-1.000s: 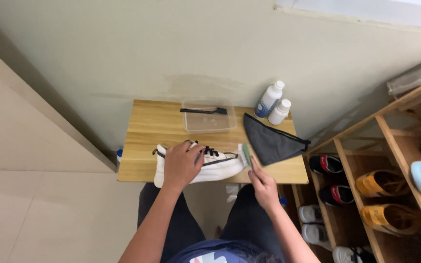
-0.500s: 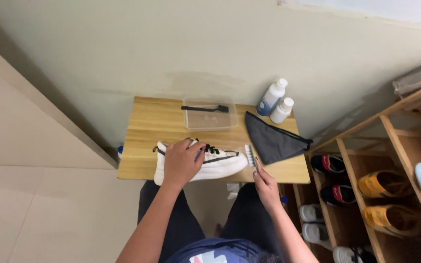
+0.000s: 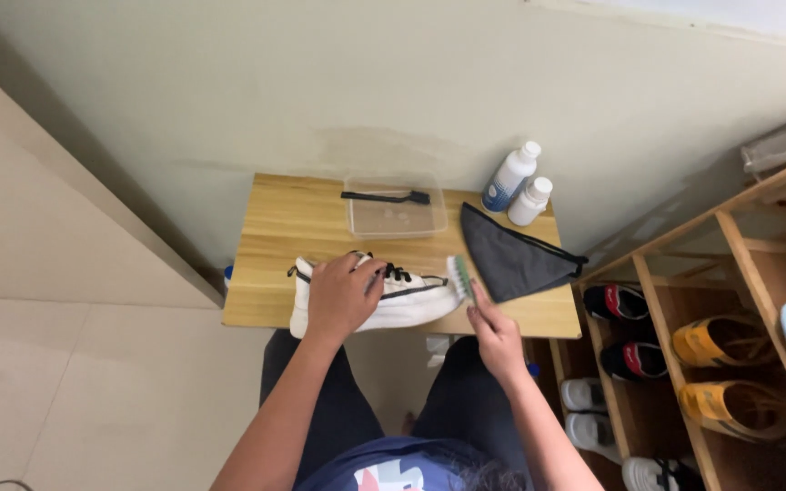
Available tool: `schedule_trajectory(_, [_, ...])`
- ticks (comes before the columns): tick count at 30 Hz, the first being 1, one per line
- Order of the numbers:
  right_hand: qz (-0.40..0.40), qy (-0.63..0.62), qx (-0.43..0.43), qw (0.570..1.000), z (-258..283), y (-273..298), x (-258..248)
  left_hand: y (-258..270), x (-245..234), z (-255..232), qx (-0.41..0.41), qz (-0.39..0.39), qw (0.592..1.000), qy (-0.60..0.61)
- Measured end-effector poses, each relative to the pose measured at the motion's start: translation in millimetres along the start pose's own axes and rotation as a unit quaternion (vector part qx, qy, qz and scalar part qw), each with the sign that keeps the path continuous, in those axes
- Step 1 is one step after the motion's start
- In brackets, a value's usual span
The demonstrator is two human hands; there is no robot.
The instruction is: Scrubbing the front and side panels of a white sneaker with a small cleaning brush at a table.
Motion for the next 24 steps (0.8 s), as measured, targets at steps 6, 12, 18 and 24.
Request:
schedule_trajectory(6, [-0.016, 0.011, 0.024, 1.000, -9.7, -9.6, -1.0, -0.6, -6.6, -2.5, 0.003, -0.006, 1.000, -0.004])
schedule_trajectory(12, [-0.018, 0.029, 0.011, 0.999, 5.3, -2.1, 0.2, 3.3, 0.8, 0.8, 0.013, -0.020, 1.000, -0.016])
schedule_trajectory(18, [0.013, 0.019, 0.004, 1.000, -2.5, 8.0, 5.9, 3.8, -4.0, -3.3, 0.010, -0.018, 1.000, -0.003])
schedule_trajectory(24, [0.000, 0.015, -0.018, 1.000, 6.7, 6.4, 6.8, 3.8, -1.2, 1.1, 0.004, -0.019, 1.000, -0.004])
Point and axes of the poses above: each hand's wrist, its own y-axis away from the middle knuckle, its own x-axis out of the palm, z = x × y, the point moved 9 cm from there along -y, towards the middle knuckle, and after that the axes turned 11 degrees about x, right-handed, at the moved point
